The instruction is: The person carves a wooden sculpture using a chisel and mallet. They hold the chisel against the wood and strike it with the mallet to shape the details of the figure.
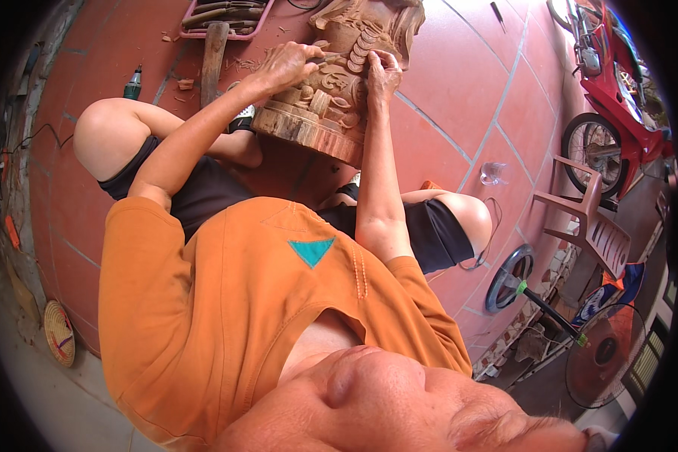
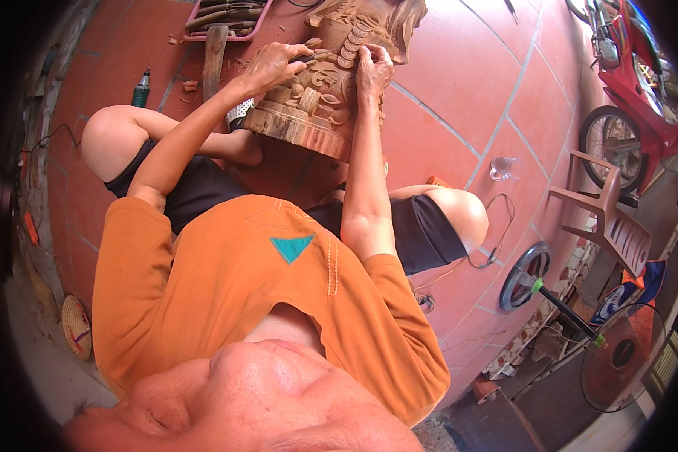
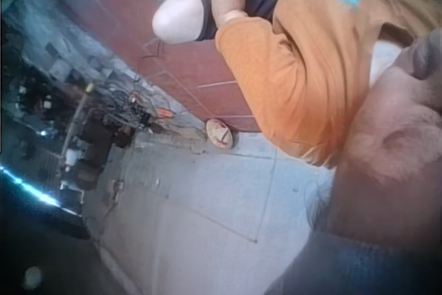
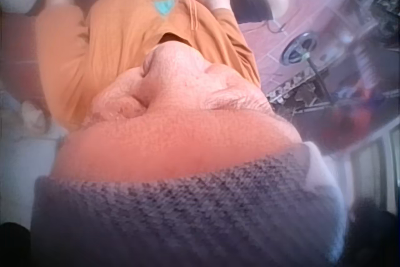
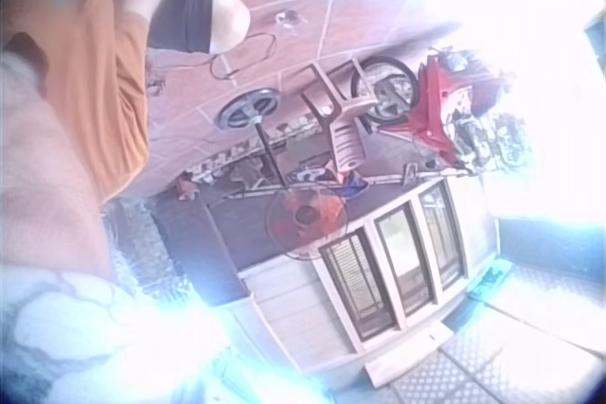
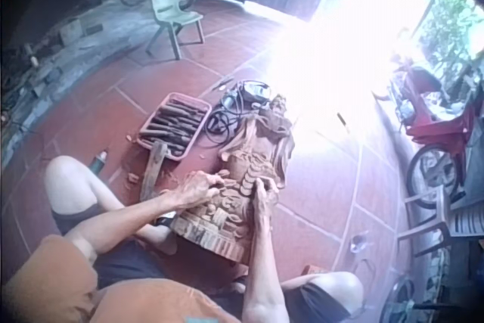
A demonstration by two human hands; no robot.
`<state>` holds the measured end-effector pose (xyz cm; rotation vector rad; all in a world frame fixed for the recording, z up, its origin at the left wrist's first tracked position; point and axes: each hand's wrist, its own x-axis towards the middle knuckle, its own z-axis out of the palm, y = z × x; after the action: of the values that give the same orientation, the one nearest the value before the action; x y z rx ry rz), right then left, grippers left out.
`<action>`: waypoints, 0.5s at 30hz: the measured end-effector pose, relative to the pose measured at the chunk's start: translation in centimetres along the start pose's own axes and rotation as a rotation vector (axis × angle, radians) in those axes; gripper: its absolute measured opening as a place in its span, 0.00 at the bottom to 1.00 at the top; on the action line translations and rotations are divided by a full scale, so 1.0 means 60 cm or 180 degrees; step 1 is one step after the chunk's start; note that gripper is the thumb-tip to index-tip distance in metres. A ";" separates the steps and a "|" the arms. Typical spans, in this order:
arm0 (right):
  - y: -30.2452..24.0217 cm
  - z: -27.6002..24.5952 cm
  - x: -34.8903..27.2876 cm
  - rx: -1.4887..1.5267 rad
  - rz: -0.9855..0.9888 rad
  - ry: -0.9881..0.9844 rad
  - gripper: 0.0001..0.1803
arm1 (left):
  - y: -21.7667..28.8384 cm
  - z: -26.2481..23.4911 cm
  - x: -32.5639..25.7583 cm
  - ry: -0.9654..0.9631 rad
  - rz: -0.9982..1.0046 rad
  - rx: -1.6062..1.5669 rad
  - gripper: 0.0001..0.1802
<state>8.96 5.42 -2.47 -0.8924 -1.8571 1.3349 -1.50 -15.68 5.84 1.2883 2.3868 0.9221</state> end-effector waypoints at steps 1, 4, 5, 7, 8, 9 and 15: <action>0.002 0.000 0.001 -0.0038 -0.0019 0.0016 0.09 | 0.000 0.002 0.000 0.0049 0.0048 0.0009 0.20; -0.001 0.003 -0.002 0.0174 0.0054 -0.0039 0.07 | -0.006 0.005 -0.001 0.0067 0.0056 0.0034 0.20; 0.000 0.002 -0.001 0.0173 0.0068 -0.0036 0.07 | -0.004 0.004 -0.001 0.0052 0.0050 0.0036 0.20; 0.002 -0.001 0.001 0.0169 0.0094 -0.0025 0.07 | -0.001 0.003 0.000 0.0114 0.0110 0.0018 0.20; -0.001 0.000 0.000 0.0160 0.0073 -0.0038 0.07 | -0.001 0.002 0.000 0.0147 0.0124 0.0018 0.20; -0.003 0.000 -0.002 0.0149 0.0052 -0.0050 0.07 | -0.001 0.002 0.000 0.0115 0.0063 0.0013 0.20; -0.012 -0.001 -0.005 0.0117 0.0059 -0.0044 0.08 | -0.001 0.001 0.002 0.0050 0.0005 -0.0069 0.20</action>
<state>9.10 5.03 -1.79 -0.8854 -1.8331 1.3853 -1.54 -15.58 5.77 1.2799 2.3810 0.9594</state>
